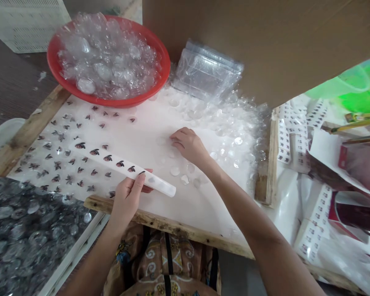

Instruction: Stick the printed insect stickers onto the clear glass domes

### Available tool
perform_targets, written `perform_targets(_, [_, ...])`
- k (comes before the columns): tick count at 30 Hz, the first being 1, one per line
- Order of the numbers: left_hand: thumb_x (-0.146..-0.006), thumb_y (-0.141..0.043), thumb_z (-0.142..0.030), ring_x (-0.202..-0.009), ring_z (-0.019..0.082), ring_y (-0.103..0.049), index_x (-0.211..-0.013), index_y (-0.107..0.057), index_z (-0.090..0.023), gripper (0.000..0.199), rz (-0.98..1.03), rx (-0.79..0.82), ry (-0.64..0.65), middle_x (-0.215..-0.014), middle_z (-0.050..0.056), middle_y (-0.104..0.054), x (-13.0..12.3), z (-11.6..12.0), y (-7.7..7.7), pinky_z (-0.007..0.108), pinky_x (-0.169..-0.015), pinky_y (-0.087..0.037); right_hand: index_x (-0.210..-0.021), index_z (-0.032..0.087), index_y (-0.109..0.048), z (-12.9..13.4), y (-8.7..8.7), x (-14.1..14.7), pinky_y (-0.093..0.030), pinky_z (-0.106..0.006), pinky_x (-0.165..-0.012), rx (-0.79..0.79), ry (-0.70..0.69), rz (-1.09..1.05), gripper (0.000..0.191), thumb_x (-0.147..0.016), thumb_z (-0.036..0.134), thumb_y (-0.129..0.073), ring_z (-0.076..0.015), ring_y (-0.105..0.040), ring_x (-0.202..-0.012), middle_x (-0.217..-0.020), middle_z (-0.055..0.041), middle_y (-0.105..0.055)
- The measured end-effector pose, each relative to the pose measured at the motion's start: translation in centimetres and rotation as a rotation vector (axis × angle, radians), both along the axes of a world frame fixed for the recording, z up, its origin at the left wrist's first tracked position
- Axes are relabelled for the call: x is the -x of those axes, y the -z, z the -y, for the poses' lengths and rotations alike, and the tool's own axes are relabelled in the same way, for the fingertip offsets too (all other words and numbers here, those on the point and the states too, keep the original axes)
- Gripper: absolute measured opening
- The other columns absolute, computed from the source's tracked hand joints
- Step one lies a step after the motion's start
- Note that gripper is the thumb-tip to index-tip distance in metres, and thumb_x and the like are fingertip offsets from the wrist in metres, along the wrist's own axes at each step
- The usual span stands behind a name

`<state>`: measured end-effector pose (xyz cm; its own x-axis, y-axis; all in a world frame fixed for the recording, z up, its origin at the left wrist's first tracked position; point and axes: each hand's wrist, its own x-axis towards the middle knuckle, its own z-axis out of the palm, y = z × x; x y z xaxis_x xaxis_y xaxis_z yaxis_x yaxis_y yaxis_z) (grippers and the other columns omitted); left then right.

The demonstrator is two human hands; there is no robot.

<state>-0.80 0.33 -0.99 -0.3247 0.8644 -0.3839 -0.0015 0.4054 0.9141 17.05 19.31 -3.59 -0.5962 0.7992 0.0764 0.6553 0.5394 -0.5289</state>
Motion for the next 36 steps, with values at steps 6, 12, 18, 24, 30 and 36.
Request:
perform_targets(6, [-0.091,-0.056,-0.058,-0.071,0.021,-0.072,-0.112,-0.075,-0.011,0.055,0.0,0.005,0.002,-0.086,0.009,-0.078,-0.1,-0.1,-0.3,0.031,-0.073,-0.057,-0.109,0.017,-0.067,0.3,-0.4,-0.5,-0.052,-0.035,-0.085,0.023,0.033,-0.08,0.024,-0.089,0.015,-0.053,-0.022,-0.065,-0.095,-0.108,-0.011,-0.069])
perform_targets(12, [-0.091,-0.055,-0.058,-0.073,0.022,-0.072,-0.113,-0.075,-0.011,0.056,-0.008,0.005,0.0,-0.084,0.009,-0.078,0.0,-0.2,0.0,0.031,-0.072,-0.056,-0.106,0.019,-0.066,-0.1,-1.0,-0.5,-0.052,-0.033,-0.081,0.118,0.12,-0.158,0.026,-0.092,0.016,-0.044,-0.0194,-0.068,-0.09,-0.102,-0.0075,-0.074])
perform_targets(18, [-0.092,-0.055,-0.057,-0.073,0.021,-0.072,-0.115,-0.074,-0.012,0.054,-0.007,-0.006,0.0,-0.09,0.009,-0.078,-0.1,-0.1,0.1,0.03,-0.071,-0.056,-0.1,0.021,-0.069,-0.9,-0.9,-0.7,-0.054,-0.034,-0.08,0.164,0.145,-0.151,0.021,-0.09,0.017,-0.051,-0.0191,-0.068,-0.091,-0.107,-0.0068,-0.072])
perform_targets(24, [-0.091,-0.056,-0.057,-0.072,0.02,-0.072,-0.111,-0.076,-0.012,0.053,0.003,-0.004,0.003,-0.095,0.01,-0.078,0.0,-0.1,0.1,0.03,-0.071,-0.057,-0.104,0.022,-0.072,0.6,-2.5,-4.2,-0.055,-0.039,-0.082,0.075,0.146,-0.026,0.024,-0.087,0.014,-0.057,-0.0227,-0.064,-0.096,-0.109,-0.0078,-0.069])
perform_targets(30, [-0.091,-0.057,-0.055,-0.072,0.02,-0.072,-0.111,-0.076,-0.012,0.051,0.001,-0.009,-0.004,-0.095,0.009,-0.078,-0.2,-0.2,-0.4,0.03,-0.071,-0.058,-0.101,0.023,-0.073,2.2,-1.9,-5.5,-0.054,-0.039,-0.085,0.126,0.082,0.036,0.033,-0.086,0.007,-0.05,-0.0221,-0.064,-0.098,-0.11,-0.0081,-0.066])
perform_targets(36, [-0.091,-0.056,-0.056,-0.073,0.022,-0.073,-0.112,-0.075,-0.012,0.052,-0.018,-0.008,-0.009,-0.084,0.008,-0.078,-0.2,-0.2,-0.4,0.032,-0.074,-0.058,-0.096,0.021,-0.071,1.7,-1.7,-4.9,-0.051,-0.033,-0.074,0.209,0.191,-0.012,0.024,-0.087,0.013,-0.05,-0.0179,-0.063,-0.08,-0.094,-0.0056,-0.069])
